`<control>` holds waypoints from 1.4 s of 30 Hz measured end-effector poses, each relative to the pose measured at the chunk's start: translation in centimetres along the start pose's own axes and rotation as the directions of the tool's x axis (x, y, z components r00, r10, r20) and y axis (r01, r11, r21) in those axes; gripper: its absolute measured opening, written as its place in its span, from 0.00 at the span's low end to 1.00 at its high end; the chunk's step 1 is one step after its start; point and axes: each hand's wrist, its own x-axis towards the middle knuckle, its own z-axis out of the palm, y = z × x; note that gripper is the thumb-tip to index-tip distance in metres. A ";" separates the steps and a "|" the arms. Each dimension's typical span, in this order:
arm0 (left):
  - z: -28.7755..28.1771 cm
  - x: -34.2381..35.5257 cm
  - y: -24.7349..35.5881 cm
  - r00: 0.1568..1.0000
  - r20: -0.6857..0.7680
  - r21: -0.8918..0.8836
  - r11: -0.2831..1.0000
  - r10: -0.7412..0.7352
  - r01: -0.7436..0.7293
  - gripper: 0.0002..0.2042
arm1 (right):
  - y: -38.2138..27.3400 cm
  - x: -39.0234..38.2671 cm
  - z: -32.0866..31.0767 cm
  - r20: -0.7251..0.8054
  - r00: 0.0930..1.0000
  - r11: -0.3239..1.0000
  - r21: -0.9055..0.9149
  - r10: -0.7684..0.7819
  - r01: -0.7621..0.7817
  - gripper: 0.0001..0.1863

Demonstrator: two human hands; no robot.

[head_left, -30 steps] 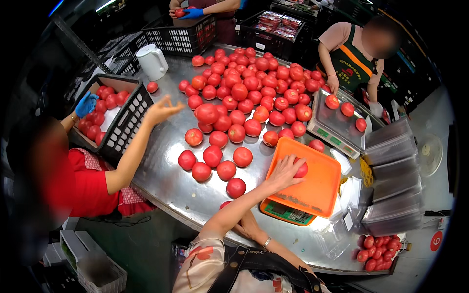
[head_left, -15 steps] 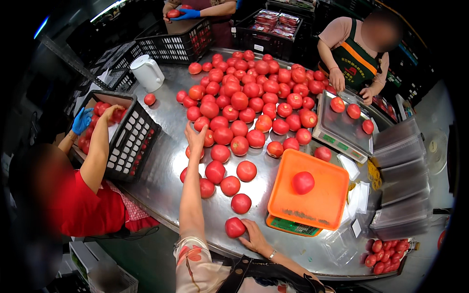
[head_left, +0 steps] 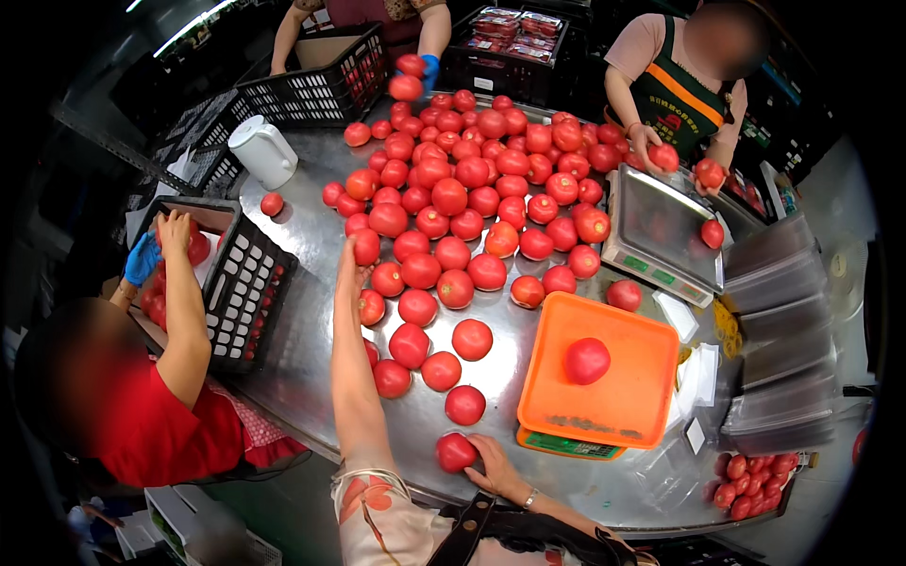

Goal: The person repeatedly selects red apples from a bulk pile, places them on a digital scale, and then transfers them into clear plastic clamshell containers. The person seals the containers and places them into a black crate. Other workers are visible in the background performing similar tasks.

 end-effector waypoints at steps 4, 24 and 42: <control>0.4 -4.6 1.9 0.959 0.274 -0.477 0.876 0.071 0.071 0.30 | -0.2 0.2 0.3 -0.007 1.000 1.000 0.014 0.005 -0.005 0.31; 20.1 -19.9 -0.8 0.713 0.497 0.655 0.325 0.494 -0.682 0.13 | -0.3 0.2 0.4 -0.071 0.997 1.000 0.006 -0.008 0.009 0.28; 13.2 -23.1 1.4 0.724 0.463 0.534 0.491 0.511 -0.688 0.35 | 0.1 -0.9 -0.4 -0.140 0.990 0.999 0.027 -0.034 0.038 0.26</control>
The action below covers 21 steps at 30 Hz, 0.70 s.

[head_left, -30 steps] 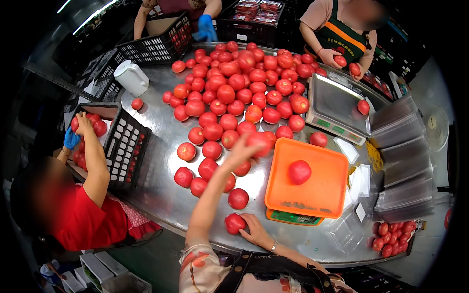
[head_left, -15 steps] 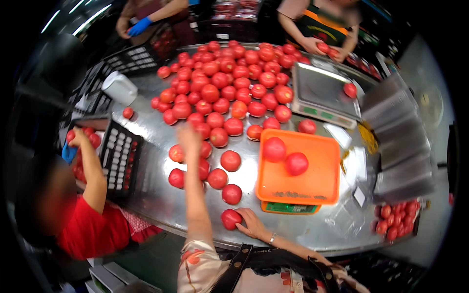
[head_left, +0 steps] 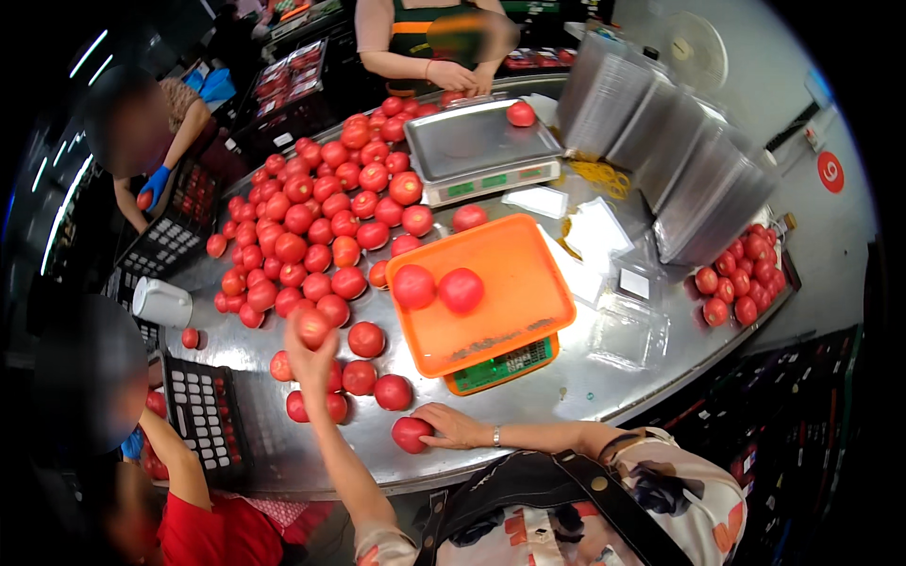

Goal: The person repeatedly selects red apples from a bulk pile, places them on a digital scale, and then transfers them into clear plastic clamshell containers. The person seals the containers and places them into a black crate. Other workers are visible in the background performing similar tasks.

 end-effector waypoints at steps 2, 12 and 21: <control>2.7 -3.4 6.4 0.958 0.217 0.130 0.967 0.187 -0.218 0.35 | -0.7 0.0 -0.6 -0.031 1.000 0.999 0.042 0.000 0.002 0.25; 10.3 -10.5 13.4 0.947 0.115 0.370 0.872 0.299 -0.320 0.35 | 0.4 -7.8 -27.6 -0.710 0.657 0.922 -0.026 0.255 -0.386 0.08; 25.7 -22.9 19.1 0.807 0.591 -0.046 0.998 -0.009 0.045 0.20 | 17.9 -7.2 -38.7 -0.682 0.682 0.270 -0.626 0.264 -0.731 0.10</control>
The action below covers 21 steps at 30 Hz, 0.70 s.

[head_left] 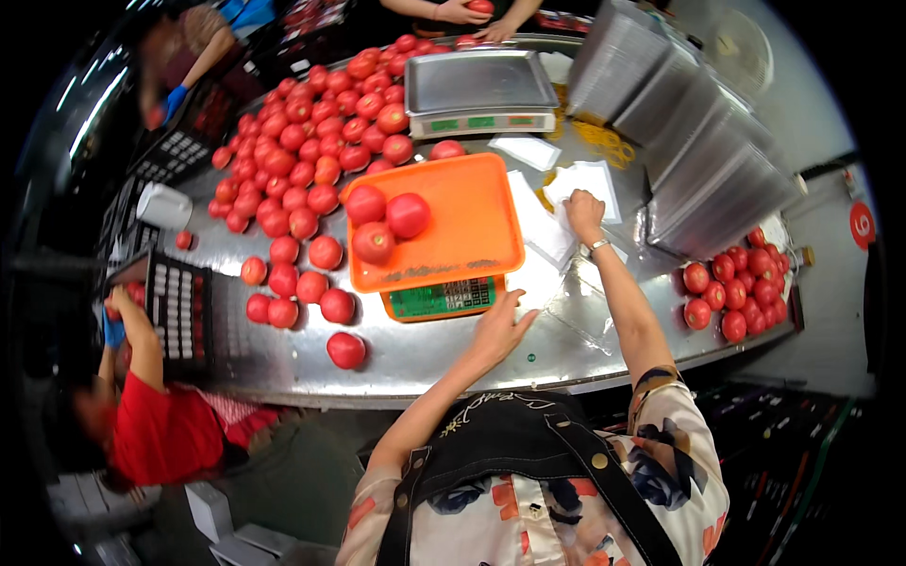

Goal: The person repeatedly selects red apples from a bulk pile, places them on a digital scale, and then transfers them into clear plastic clamshell containers. The person seals the containers and places them into a black crate. Other workers are visible in the background performing similar tasks.

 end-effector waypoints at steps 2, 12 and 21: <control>3.7 1.3 -1.4 0.997 -0.049 0.108 0.993 0.052 -0.046 0.21 | 0.4 0.1 0.7 -0.017 0.999 0.999 -0.007 -0.047 0.047 0.11; 7.6 2.9 -3.0 0.994 0.047 -0.071 0.992 -0.100 0.103 0.13 | 2.9 1.4 -4.7 -0.247 0.964 0.899 0.437 0.098 0.020 0.09; 8.8 1.4 -3.6 0.982 0.002 -0.345 0.921 -0.191 0.180 0.12 | 3.6 -13.9 -19.3 -0.219 0.922 0.663 0.643 -0.321 0.383 0.06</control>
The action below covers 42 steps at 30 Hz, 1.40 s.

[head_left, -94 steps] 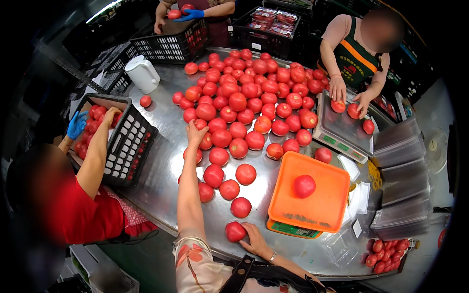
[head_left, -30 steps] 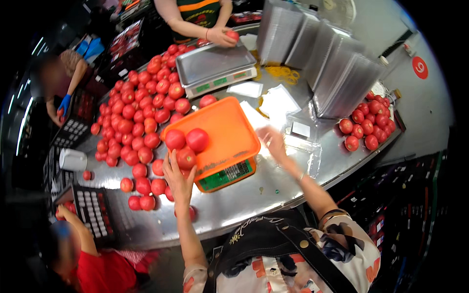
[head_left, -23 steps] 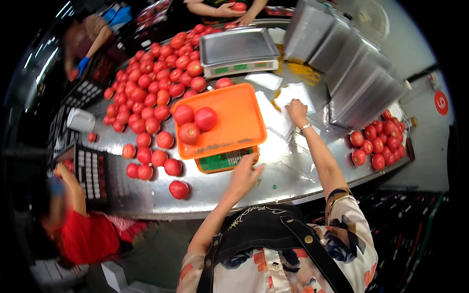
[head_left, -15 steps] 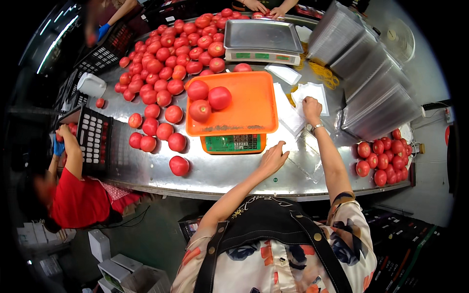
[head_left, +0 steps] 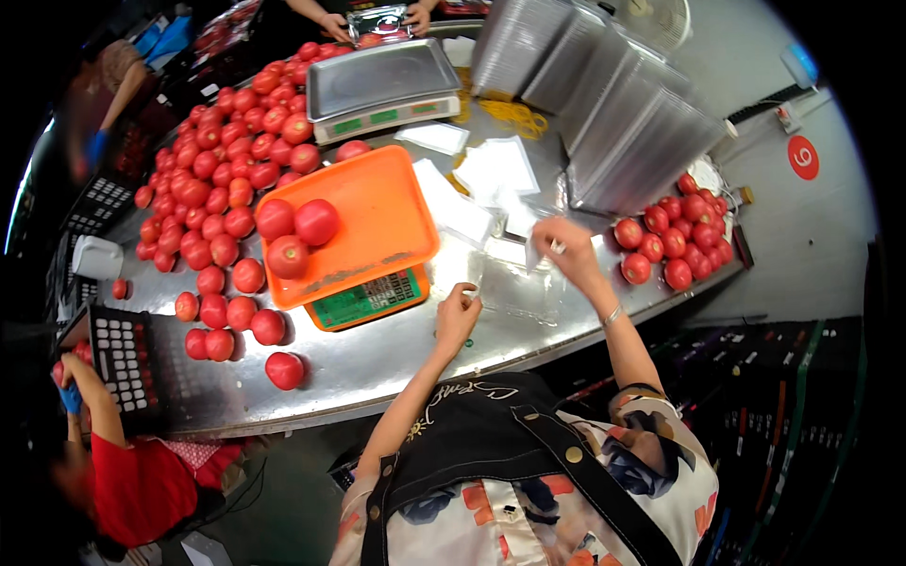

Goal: The person repeatedly selects red apples from a bulk pile, places them on a digital scale, and then transfers them into clear plastic clamshell containers. The person seals the containers and places them into a black crate. Other workers are visible in the background performing similar tasks.

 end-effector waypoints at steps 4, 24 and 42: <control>-0.2 -0.1 0.5 0.996 0.093 -0.144 0.989 -0.010 0.023 0.14 | 2.2 -7.6 2.0 0.407 0.913 0.960 -0.265 0.027 0.090 0.06; -24.5 1.0 6.8 0.642 -0.548 0.576 0.799 0.536 -0.175 0.33 | -10.7 12.3 20.1 0.000 0.936 0.930 0.113 -0.351 0.349 0.27; -26.2 -2.1 6.1 0.591 -0.740 0.301 0.944 0.321 -0.136 0.23 | 2.8 -9.0 7.4 0.068 0.881 0.764 -0.533 0.468 -0.364 0.10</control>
